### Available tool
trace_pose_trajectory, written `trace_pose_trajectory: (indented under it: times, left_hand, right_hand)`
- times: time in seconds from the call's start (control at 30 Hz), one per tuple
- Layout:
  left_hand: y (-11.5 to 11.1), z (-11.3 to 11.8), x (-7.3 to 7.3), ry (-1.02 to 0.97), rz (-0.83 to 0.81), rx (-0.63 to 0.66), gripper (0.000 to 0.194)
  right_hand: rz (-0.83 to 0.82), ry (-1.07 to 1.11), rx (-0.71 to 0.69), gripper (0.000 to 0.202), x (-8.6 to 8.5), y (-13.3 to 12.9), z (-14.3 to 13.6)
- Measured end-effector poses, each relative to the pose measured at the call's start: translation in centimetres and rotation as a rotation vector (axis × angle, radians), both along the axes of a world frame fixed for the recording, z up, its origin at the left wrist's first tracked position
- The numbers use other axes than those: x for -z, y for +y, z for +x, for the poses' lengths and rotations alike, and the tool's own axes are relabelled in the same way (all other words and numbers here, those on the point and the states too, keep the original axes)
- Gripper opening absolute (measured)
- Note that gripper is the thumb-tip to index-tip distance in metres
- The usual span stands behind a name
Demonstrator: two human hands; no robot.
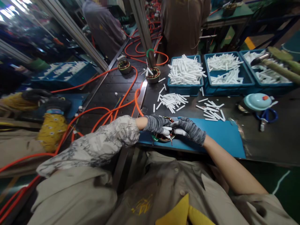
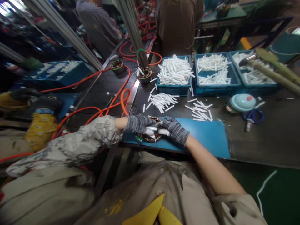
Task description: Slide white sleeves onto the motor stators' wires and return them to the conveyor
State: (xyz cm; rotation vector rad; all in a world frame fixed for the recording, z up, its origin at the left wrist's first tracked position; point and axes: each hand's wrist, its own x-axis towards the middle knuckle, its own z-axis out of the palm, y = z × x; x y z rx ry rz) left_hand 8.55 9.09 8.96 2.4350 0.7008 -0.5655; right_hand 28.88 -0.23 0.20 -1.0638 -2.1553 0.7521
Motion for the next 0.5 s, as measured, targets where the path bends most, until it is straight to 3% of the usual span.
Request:
trace_pose_trajectory:
  times: [0.1, 0.3, 0.5]
  left_hand:
    - [-0.8, -0.5, -0.2, 0.091, 0.057, -0.027, 0.040]
    - [-2.2, -1.5, 0.6, -0.001, 0.095, -0.110, 0.039]
    - [-3.2, -1.8, 0.8, -0.032, 0.274, -0.036, 0.040]
  right_hand:
    - [0.045, -0.072, -0.024, 0.030, -0.2, 0.0, -0.3]
    - [0.112, -0.203, -0.004, 0.032, -0.2, 0.1, -0.8]
    - [0.140, -0.229, -0.026, 0.031, -0.1, 0.4, -1.1]
